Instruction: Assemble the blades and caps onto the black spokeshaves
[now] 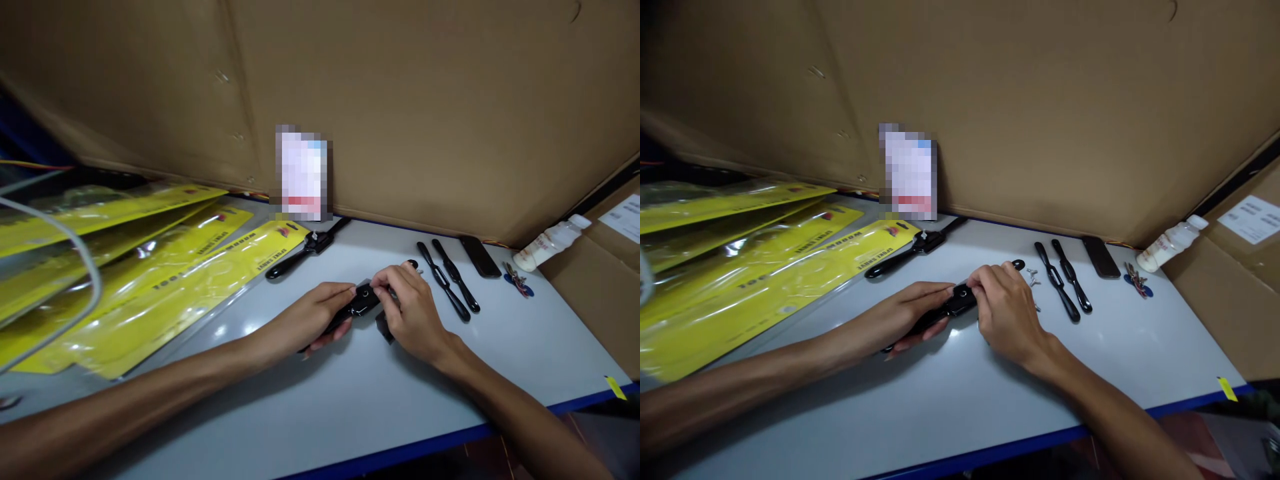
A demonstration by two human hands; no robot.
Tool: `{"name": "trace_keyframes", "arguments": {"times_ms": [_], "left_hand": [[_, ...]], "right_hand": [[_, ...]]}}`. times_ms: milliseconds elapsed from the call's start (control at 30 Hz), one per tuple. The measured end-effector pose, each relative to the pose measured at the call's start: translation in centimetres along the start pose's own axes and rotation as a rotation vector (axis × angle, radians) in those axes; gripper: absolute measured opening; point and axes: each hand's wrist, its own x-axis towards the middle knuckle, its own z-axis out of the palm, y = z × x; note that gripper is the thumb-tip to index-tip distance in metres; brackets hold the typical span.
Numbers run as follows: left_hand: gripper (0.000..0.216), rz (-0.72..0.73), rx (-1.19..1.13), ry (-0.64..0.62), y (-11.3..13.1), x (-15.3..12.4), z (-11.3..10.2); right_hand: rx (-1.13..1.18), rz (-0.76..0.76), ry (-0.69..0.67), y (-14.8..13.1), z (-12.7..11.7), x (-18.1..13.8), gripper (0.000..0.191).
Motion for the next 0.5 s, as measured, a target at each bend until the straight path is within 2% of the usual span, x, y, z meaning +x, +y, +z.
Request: {"name": "trace_keyframes", "arguments": {"times_ms": [133, 367, 500], "left_hand": [[0.048, 0.028, 0.043, 0.002, -0.1, -0.1, 0.0], [0.035, -0.01, 0.121, -0.016, -0.4, 0.2, -0.1], [0.037, -0.017, 0.108, -0.035, -0.5, 0.3, -0.3]], "right_hand": [[-0.027, -0.006, -0.021, 0.0, 0.0, 0.0, 0.014], [-0.028, 0.016, -0.044, 0.1, 0.3, -0.1, 0.014], [-0.066, -0.05, -0.018, 0.2, -1.4, 0.4, 0.018]]}}
